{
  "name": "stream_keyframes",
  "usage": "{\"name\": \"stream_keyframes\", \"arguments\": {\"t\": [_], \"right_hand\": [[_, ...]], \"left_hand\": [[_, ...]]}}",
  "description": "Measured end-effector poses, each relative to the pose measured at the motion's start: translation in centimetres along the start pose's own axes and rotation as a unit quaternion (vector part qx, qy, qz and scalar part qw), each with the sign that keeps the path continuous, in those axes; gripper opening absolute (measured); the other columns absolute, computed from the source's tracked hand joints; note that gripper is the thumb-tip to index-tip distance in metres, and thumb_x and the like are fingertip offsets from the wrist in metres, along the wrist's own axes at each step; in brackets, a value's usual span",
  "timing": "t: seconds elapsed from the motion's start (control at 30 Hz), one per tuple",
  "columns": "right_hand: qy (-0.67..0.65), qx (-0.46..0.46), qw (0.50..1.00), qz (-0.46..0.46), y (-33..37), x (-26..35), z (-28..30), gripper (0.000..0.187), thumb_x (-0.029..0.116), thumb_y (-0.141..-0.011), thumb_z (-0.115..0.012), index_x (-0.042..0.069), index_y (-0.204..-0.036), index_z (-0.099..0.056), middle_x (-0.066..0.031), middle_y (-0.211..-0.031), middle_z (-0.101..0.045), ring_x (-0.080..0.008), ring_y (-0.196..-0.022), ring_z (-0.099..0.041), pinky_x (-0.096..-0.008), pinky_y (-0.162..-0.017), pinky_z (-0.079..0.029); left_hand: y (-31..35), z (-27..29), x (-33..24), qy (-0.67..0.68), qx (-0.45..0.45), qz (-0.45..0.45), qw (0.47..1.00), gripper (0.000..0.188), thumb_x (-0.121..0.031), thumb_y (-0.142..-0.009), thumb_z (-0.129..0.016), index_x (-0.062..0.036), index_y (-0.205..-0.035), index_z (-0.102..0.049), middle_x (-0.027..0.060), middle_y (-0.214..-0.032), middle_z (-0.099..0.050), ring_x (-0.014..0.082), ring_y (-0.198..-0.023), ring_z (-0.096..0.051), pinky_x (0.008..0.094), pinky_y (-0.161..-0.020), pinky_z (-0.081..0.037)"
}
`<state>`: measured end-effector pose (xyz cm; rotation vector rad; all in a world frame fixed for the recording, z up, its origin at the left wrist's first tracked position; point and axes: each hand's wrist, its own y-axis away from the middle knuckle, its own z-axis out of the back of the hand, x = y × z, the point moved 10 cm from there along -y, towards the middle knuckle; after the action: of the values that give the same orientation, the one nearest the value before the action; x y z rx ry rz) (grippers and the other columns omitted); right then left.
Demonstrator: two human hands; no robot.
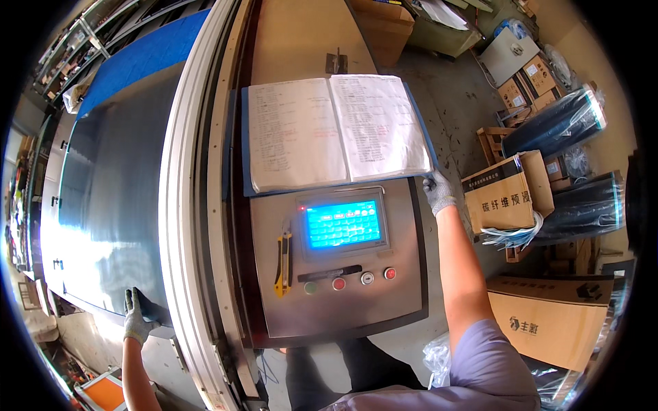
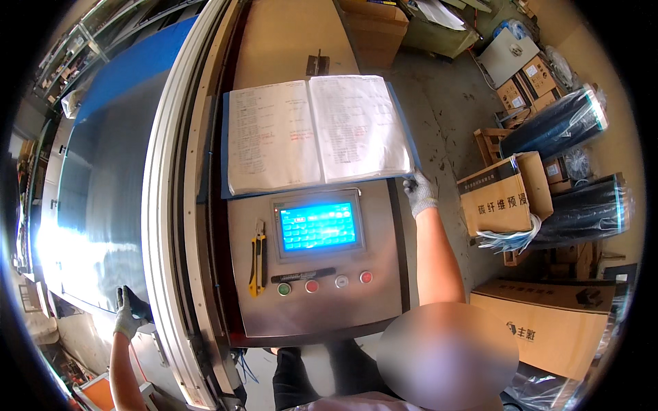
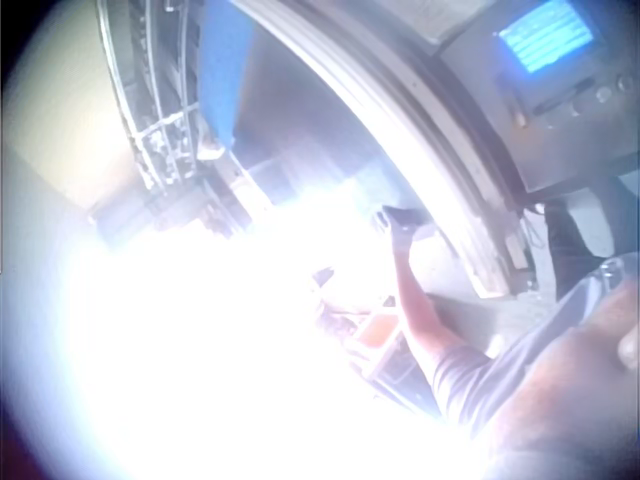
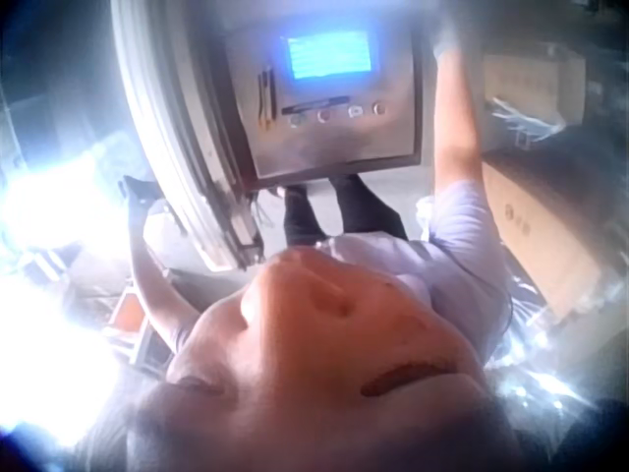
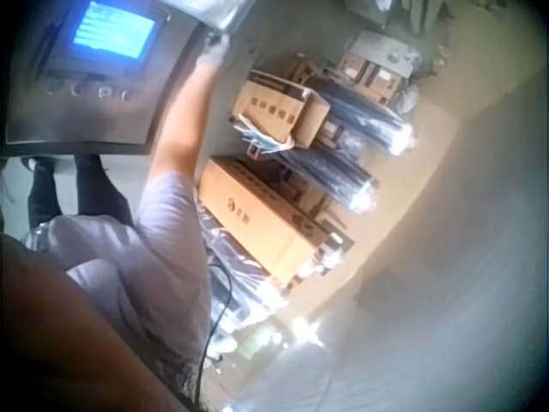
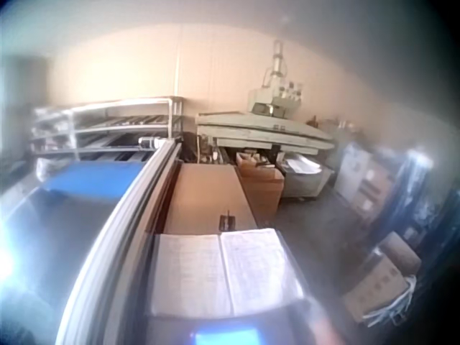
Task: The person removes a protective film from a large sheet of carbon fiber material and places it onto a cutting machine. They operate the machine's touchscreen to start the cutting process. After the cut, they remove the offcuts and the finished piece, placing the offcuts into a cardboard box.
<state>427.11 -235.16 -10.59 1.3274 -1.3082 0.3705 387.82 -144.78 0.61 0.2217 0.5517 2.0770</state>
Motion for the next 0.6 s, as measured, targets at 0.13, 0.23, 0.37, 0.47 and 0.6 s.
{"name": "stream_keyframes", "arguments": {"t": [0.13, 0.23, 0.37, 0.47, 0.6], "right_hand": [[0.030, -0.042, 0.998, 0.028, 2.8, 1.1, 0.7, 0.020, 0.034, -0.091, -0.068, 0.015, -0.093, -0.064, 0.0008, -0.076, -0.063, -0.0118, -0.060, -0.056, -0.0252, -0.056, -0.044], [0.091, -0.129, 0.985, 0.062, 5.5, 2.3, 2.9, 0.019, 0.032, -0.092, -0.066, 0.013, -0.096, -0.063, -0.0004, -0.079, -0.065, -0.0113, -0.063, -0.057, -0.0261, -0.058, -0.045], [0.218, -0.182, 0.935, 0.212, 14.7, 4.5, -0.1, 0.018, 0.022, -0.095, -0.063, 0.008, -0.107, -0.064, -0.0045, -0.090, -0.067, -0.0135, -0.072, -0.061, -0.0289, -0.069, -0.049], [0.347, -0.142, 0.844, 0.384, 20.8, 3.3, -3.5, 0.022, 0.013, -0.098, -0.057, 0.004, -0.117, -0.062, -0.0096, -0.104, -0.067, -0.0204, -0.093, -0.064, -0.0311, -0.085, -0.050], [0.481, -0.068, 0.752, 0.447, 28.4, 2.7, -11.9, 0.024, 0.008, -0.095, -0.054, 0.005, -0.118, -0.062, -0.0156, -0.101, -0.062, -0.0306, -0.096, -0.061, -0.0364, -0.089, -0.048]], "left_hand": [[-0.2, 0.0, -0.3, -0.004, -0.005, -0.005, 1.000, 0.143, -0.009, -0.044, -0.094, -0.0128, -0.156, -0.005, 0.0222, -0.160, -0.009, 0.0392, -0.145, -0.021, 0.0382, -0.117, -0.031], [-0.5, 0.0, -0.5, 0.004, -0.004, -0.012, 1.000, 0.143, -0.009, -0.044, -0.094, -0.0133, -0.156, -0.004, 0.0221, -0.160, -0.009, 0.0389, -0.145, -0.021, 0.0384, -0.117, -0.031], [-0.1, -0.1, 0.0, 0.000, -0.004, -0.007, 1.000, 0.143, -0.008, -0.045, -0.093, -0.0146, -0.156, -0.003, 0.0215, -0.160, -0.009, 0.0388, -0.145, -0.022, 0.0386, -0.117, -0.031], [-0.6, -0.4, 0.0, 0.022, -0.009, -0.009, 1.000, 0.143, -0.006, -0.045, -0.093, -0.0153, -0.156, -0.003, 0.0206, -0.161, -0.009, 0.0385, -0.145, -0.022, 0.0385, -0.117, -0.031], [0.2, 0.1, -1.1, 0.025, -0.016, -0.018, 0.999, 0.143, -0.003, -0.044, -0.092, -0.0162, -0.156, -0.004, 0.0198, -0.161, -0.010, 0.0381, -0.145, -0.022, 0.0389, -0.117, -0.031]]}}
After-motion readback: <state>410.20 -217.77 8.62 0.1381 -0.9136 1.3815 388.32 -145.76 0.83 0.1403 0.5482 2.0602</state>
